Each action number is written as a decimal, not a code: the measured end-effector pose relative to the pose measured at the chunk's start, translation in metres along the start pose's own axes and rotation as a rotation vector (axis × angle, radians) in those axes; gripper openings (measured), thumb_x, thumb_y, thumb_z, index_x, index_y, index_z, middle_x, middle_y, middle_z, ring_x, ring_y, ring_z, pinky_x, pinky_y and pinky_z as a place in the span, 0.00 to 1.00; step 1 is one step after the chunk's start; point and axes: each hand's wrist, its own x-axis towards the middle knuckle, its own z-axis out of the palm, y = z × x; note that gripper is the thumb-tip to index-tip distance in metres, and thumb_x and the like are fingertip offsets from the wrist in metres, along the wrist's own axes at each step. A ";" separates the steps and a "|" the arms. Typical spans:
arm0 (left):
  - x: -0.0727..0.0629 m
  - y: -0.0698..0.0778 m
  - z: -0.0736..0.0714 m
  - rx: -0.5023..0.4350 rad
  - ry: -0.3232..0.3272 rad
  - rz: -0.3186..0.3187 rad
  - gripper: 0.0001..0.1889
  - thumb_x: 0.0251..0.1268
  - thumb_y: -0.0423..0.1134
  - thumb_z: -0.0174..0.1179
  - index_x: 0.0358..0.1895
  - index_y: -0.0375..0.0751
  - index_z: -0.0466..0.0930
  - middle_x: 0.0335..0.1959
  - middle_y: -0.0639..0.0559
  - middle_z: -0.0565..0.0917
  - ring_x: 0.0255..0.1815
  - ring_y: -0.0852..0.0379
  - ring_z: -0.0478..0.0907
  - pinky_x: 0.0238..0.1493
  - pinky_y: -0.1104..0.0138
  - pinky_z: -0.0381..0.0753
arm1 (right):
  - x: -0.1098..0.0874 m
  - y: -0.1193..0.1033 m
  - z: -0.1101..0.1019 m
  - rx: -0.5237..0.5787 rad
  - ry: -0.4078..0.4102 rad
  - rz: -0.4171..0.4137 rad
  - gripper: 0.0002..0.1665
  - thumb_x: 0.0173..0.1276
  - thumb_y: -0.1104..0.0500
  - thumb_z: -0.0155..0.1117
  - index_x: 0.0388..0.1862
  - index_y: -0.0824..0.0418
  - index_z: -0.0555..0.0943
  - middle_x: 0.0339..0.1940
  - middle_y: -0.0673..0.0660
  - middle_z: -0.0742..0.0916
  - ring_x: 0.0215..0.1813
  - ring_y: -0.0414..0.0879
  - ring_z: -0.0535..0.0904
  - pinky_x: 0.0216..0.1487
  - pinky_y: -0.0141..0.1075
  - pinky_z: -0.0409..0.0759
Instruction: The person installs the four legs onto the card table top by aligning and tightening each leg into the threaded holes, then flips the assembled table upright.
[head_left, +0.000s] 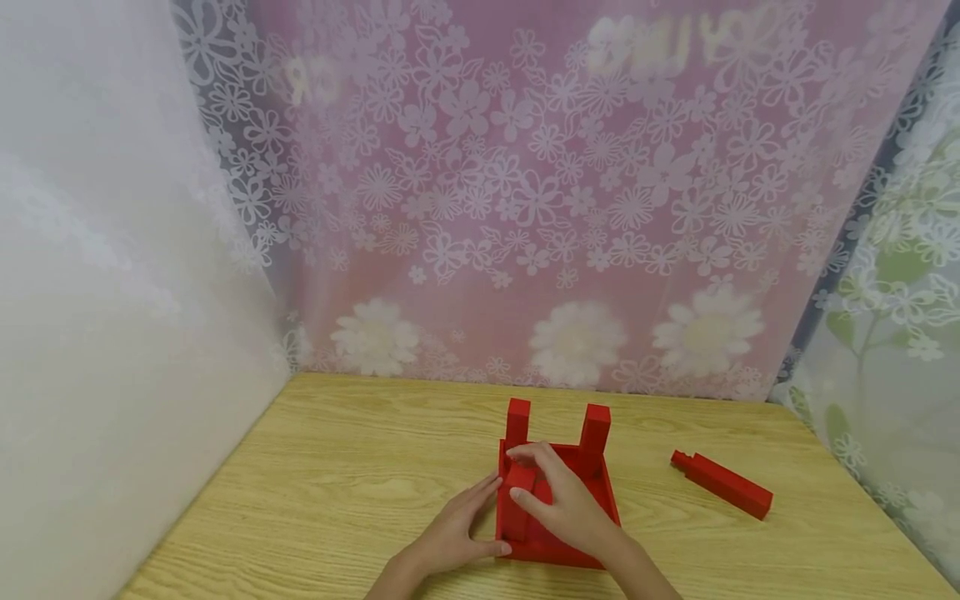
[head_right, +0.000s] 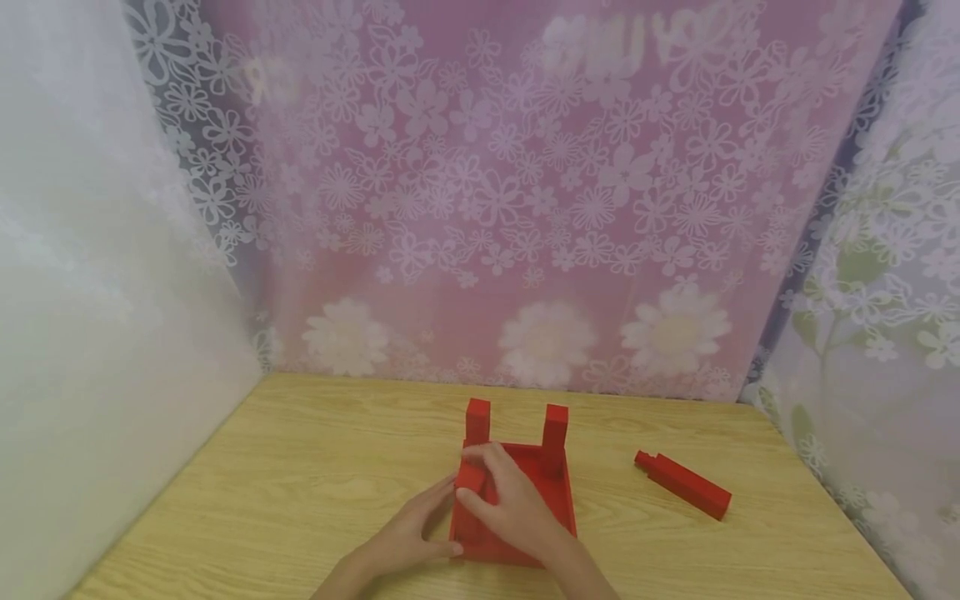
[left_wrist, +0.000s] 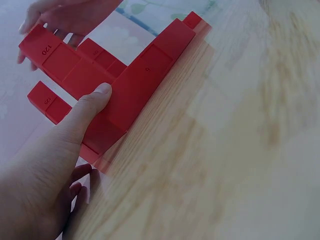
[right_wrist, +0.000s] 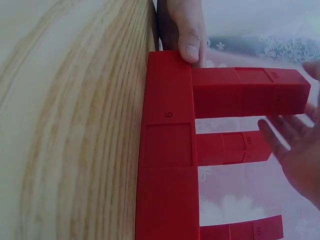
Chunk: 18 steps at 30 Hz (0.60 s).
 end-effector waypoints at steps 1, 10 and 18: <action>0.000 0.001 0.000 -0.004 -0.002 -0.003 0.44 0.54 0.63 0.58 0.71 0.48 0.53 0.71 0.55 0.54 0.68 0.47 0.54 0.58 0.43 0.58 | -0.001 0.000 -0.001 0.040 -0.023 -0.021 0.20 0.68 0.59 0.57 0.58 0.59 0.70 0.54 0.50 0.75 0.55 0.45 0.70 0.54 0.40 0.71; -0.001 0.001 0.000 -0.008 -0.011 -0.021 0.45 0.53 0.65 0.57 0.72 0.50 0.52 0.71 0.58 0.52 0.68 0.48 0.52 0.59 0.44 0.57 | 0.000 -0.016 -0.011 0.131 -0.101 -0.134 0.17 0.68 0.71 0.51 0.55 0.63 0.72 0.52 0.57 0.77 0.55 0.51 0.71 0.54 0.40 0.71; 0.000 -0.001 0.000 -0.011 -0.011 -0.025 0.46 0.52 0.66 0.57 0.72 0.51 0.52 0.71 0.60 0.51 0.68 0.49 0.53 0.59 0.44 0.57 | 0.002 -0.025 -0.012 0.049 -0.040 -0.051 0.15 0.64 0.66 0.60 0.51 0.59 0.76 0.44 0.53 0.79 0.41 0.46 0.73 0.42 0.38 0.75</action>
